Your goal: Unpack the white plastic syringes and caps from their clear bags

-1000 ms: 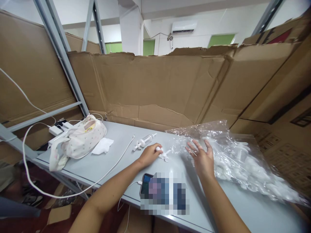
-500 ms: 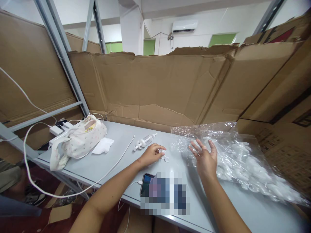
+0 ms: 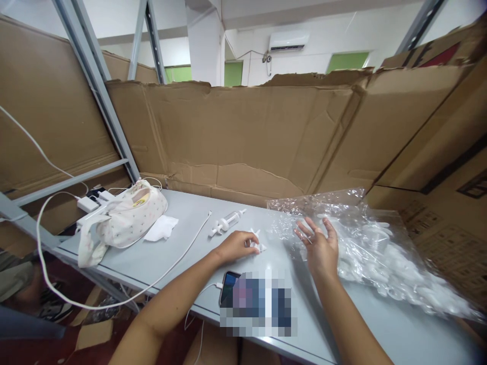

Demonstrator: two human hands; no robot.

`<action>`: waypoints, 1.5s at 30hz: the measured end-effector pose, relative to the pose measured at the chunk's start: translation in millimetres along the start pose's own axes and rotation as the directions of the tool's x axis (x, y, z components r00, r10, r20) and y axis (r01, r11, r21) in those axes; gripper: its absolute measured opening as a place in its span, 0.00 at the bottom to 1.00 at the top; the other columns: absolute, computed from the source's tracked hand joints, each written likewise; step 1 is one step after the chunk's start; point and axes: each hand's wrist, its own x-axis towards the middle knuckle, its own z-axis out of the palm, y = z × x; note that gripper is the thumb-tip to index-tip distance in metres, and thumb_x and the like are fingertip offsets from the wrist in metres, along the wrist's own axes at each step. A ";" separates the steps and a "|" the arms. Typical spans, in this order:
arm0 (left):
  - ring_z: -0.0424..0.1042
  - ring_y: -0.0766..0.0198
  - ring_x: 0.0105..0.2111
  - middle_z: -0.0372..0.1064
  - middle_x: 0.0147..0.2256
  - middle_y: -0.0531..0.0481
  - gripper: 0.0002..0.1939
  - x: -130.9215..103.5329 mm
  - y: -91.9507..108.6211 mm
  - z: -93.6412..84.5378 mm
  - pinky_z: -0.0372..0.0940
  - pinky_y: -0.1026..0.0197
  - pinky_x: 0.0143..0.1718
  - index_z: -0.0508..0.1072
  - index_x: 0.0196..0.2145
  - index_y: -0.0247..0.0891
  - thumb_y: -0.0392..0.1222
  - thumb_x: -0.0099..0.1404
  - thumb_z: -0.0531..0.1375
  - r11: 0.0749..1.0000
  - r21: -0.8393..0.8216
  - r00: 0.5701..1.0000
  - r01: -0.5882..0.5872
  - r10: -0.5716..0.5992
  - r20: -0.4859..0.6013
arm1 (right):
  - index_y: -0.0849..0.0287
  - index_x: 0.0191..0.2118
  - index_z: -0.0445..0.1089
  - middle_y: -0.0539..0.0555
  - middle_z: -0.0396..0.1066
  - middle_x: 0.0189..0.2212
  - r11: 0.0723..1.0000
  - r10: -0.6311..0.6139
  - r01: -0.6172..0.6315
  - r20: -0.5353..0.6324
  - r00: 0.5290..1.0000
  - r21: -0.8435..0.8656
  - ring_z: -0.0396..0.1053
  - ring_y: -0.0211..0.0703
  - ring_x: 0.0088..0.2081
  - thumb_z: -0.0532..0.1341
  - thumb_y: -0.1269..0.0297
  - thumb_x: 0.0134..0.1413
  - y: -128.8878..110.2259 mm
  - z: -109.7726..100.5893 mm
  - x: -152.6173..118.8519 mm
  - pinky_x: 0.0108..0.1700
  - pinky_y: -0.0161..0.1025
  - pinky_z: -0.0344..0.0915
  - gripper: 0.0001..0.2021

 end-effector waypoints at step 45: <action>0.69 0.60 0.47 0.74 0.43 0.47 0.10 2.0 -6.5 25.3 0.57 0.57 0.55 0.76 0.41 0.42 0.44 0.62 0.60 0.948 0.049 0.948 -0.315 0.313 0.059 | 0.47 0.56 0.60 0.49 0.74 0.43 0.999 0.051 -0.051 0.038 0.998 0.002 0.75 0.41 0.41 0.63 0.63 0.47 1.7 -0.8 -0.7 0.45 0.44 0.71 0.28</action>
